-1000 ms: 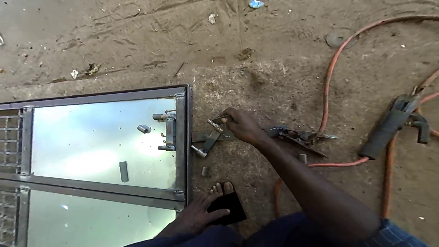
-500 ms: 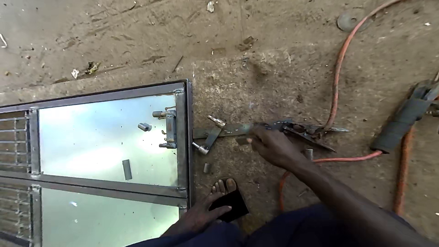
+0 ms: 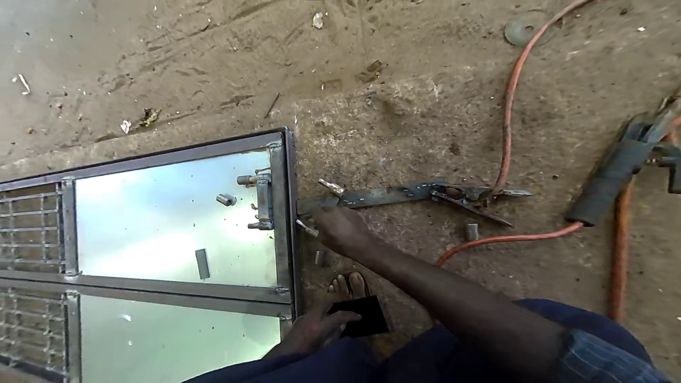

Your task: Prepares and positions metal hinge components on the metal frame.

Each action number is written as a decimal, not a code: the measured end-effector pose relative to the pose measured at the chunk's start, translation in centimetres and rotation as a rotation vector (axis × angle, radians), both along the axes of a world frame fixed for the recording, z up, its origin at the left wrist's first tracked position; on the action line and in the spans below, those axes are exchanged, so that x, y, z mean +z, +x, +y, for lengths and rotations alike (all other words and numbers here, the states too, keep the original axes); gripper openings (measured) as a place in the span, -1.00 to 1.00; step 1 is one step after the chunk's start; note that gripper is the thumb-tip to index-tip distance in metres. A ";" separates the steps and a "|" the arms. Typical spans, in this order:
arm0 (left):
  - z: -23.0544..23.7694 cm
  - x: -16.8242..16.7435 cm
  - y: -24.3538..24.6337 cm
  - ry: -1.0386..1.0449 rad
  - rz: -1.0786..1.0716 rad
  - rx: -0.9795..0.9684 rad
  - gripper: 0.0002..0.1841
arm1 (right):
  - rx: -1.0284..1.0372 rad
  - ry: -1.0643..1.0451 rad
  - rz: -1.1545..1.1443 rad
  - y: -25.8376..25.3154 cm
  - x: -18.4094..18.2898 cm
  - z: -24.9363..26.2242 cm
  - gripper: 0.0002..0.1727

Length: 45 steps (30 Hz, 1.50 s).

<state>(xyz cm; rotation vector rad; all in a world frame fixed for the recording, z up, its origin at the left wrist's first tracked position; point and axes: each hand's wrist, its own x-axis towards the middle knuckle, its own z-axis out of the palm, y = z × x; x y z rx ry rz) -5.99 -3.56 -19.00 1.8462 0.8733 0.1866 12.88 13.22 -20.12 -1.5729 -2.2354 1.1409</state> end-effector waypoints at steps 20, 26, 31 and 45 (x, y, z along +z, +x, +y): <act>1.0 -0.6 -0.1 0.065 -0.179 0.040 -0.65 | -0.381 -0.195 0.135 11.6 -1.7 -3.3 -0.73; 1.4 0.2 0.2 -0.040 -0.086 0.046 -0.59 | -0.244 -0.255 0.195 11.1 -1.4 -2.4 -0.73; 1.3 0.4 0.1 -0.075 -0.028 0.047 -0.56 | 0.158 -0.131 0.117 8.0 -0.4 -4.6 -0.73; 0.8 0.1 -0.3 -0.022 -0.051 0.069 -0.55 | 0.138 0.577 0.021 3.3 -3.5 -7.7 -0.67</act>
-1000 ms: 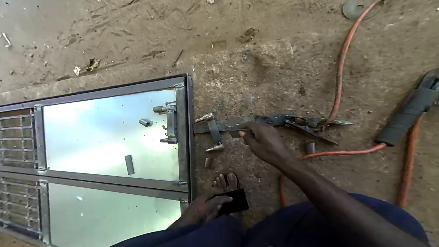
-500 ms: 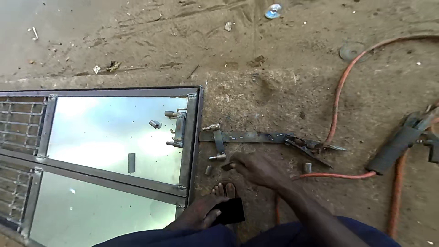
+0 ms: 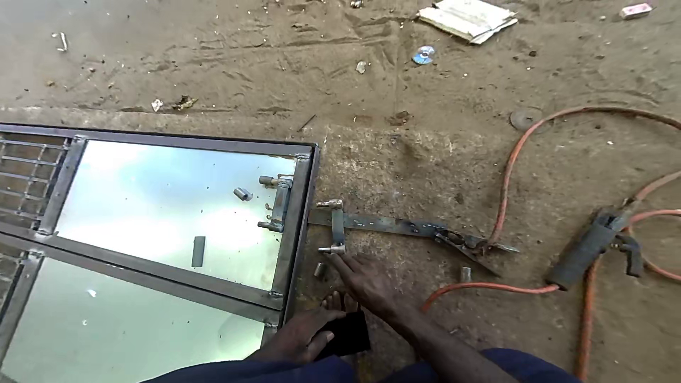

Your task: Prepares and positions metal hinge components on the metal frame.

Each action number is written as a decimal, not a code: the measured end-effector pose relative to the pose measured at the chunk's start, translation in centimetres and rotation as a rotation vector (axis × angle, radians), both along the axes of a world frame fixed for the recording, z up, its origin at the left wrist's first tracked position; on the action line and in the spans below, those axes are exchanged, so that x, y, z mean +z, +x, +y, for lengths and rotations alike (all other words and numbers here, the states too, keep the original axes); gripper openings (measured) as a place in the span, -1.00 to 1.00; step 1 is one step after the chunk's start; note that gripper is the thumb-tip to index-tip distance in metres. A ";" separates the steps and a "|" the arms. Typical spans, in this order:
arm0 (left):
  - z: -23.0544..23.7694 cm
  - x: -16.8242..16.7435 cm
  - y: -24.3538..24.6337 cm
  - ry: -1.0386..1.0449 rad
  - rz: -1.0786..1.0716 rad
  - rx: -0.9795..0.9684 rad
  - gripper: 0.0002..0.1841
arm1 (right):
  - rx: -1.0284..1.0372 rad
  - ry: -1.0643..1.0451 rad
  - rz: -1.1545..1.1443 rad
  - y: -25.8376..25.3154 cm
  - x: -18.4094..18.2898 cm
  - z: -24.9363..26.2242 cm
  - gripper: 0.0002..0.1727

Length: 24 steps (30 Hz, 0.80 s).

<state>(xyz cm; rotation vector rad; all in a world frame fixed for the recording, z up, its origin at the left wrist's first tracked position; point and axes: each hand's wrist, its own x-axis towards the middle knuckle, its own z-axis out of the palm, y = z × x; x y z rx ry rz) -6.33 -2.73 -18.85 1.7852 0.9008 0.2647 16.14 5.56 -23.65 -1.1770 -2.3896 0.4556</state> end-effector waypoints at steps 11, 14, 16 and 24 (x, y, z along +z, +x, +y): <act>-0.5 -0.6 -0.6 0.022 -0.037 0.027 -0.53 | -0.164 0.108 0.101 1.0 0.3 1.4 -0.67; -0.4 -0.7 -0.7 0.019 -0.031 0.019 -0.53 | -0.249 0.146 0.135 1.5 1.2 1.5 -0.74; -0.6 -0.7 -0.8 0.022 -0.042 0.028 -0.53 | -0.288 0.117 0.099 2.1 1.5 1.7 -0.74; -0.8 -0.5 -1.0 -0.005 -0.008 0.030 -0.52 | -0.165 0.033 0.060 1.2 -0.1 1.8 -0.75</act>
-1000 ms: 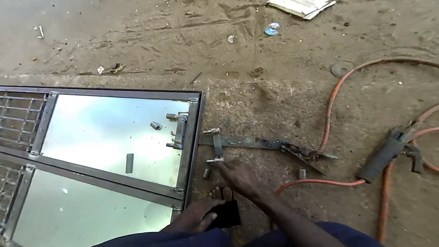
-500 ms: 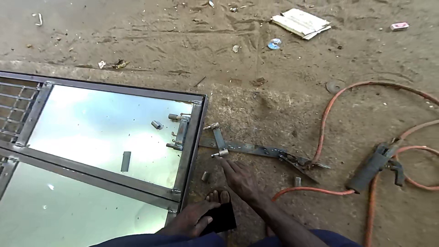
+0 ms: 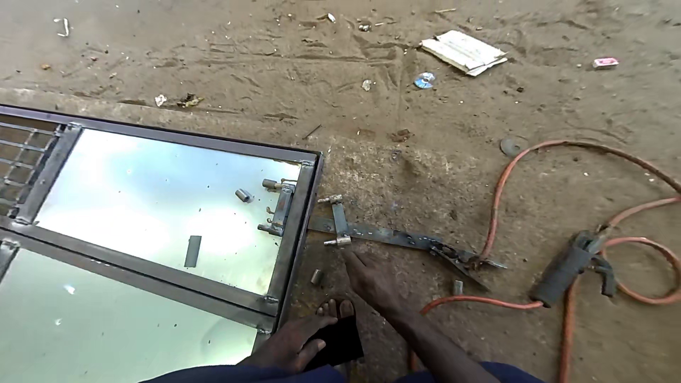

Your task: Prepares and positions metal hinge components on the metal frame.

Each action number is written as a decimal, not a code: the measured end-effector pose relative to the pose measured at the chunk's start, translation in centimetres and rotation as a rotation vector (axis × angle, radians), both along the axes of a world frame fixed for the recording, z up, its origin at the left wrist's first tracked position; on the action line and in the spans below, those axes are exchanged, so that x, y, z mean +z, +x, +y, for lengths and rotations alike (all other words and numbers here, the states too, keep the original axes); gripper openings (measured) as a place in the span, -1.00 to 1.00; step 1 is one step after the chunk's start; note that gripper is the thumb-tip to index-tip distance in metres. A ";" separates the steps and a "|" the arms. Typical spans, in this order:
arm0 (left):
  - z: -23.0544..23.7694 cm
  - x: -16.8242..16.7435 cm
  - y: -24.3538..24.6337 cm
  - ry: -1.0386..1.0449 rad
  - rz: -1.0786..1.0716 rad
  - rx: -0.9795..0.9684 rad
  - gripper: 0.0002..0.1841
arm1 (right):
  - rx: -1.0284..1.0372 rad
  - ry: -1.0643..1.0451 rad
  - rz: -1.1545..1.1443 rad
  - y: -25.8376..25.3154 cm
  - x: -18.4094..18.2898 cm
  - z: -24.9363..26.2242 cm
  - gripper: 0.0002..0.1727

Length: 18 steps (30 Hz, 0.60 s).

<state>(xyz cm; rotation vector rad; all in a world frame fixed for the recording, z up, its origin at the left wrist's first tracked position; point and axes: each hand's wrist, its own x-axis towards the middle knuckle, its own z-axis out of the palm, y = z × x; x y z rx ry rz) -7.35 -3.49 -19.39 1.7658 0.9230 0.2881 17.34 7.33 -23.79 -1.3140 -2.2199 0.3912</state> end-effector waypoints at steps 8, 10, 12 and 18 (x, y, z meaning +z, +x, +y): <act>-0.2 -0.1 -0.2 -0.025 0.029 -0.003 -0.50 | -0.040 0.034 0.064 -0.7 0.3 0.2 -0.72; -0.2 -0.1 -0.2 -0.029 0.027 -0.001 -0.50 | -0.072 0.020 0.128 -0.2 0.7 0.3 -0.71; -0.2 -0.1 -0.3 -0.030 0.024 0.002 -0.50 | -0.100 0.023 0.177 0.7 1.2 1.3 -0.68; -0.3 0.1 -0.3 -0.048 0.039 0.018 -0.47 | -0.018 0.136 0.190 1.6 2.3 9.6 -0.66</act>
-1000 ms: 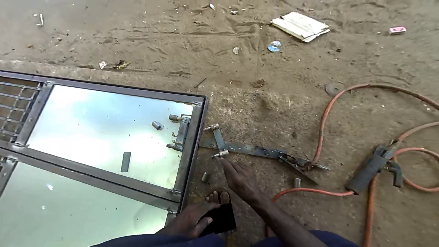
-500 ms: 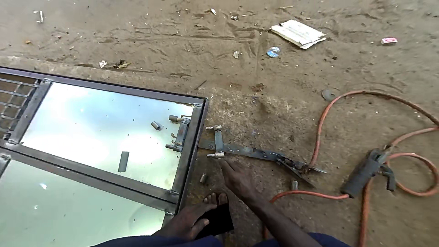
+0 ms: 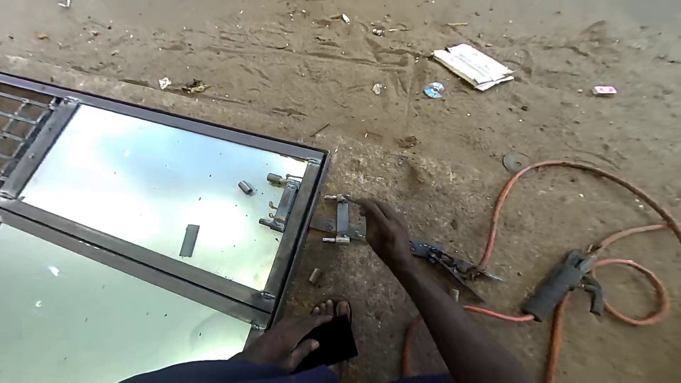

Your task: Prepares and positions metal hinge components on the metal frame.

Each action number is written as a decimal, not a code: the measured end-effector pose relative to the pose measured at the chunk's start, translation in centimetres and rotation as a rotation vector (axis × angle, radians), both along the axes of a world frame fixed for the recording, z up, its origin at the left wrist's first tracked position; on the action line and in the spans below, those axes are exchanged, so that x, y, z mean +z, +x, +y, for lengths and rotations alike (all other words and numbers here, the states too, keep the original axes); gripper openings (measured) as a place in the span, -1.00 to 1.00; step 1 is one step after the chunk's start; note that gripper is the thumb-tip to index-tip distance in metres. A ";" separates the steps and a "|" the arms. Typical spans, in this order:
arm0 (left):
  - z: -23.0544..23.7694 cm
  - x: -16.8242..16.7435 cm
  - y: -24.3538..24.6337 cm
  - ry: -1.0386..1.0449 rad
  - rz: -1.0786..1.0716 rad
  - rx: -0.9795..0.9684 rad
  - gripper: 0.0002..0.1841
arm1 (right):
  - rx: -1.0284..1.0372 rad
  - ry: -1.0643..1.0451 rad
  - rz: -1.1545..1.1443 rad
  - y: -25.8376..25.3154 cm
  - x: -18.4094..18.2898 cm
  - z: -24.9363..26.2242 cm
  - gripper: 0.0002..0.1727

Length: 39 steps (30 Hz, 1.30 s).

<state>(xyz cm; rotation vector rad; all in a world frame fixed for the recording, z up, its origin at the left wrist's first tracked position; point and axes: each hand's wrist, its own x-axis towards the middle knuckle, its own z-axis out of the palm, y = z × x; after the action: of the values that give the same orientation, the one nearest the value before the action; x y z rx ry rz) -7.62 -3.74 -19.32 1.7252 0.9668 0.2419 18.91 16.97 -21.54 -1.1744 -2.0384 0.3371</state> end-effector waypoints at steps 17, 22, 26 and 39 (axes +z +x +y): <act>0.0 -0.5 -0.5 0.032 -0.024 -0.013 -0.46 | 0.095 -0.071 -0.242 0.1 -1.9 4.5 -0.58; -0.3 -0.7 -0.7 0.037 -0.009 0.007 -0.45 | 0.043 -0.083 -0.204 0.5 -0.2 3.8 -0.57; -0.3 -0.9 -0.5 0.040 -0.023 0.004 -0.46 | 0.046 -0.115 -0.252 1.3 -1.7 3.4 -0.55; -0.3 -1.1 -0.6 0.078 -0.032 -0.010 -0.47 | -0.007 -0.193 -0.257 1.5 -1.5 3.6 -0.60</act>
<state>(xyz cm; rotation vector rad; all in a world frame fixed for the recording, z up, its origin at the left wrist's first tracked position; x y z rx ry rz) -8.26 -4.00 -20.38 1.7913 0.9352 0.3031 20.42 20.61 -23.04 -1.4024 -2.2616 0.4050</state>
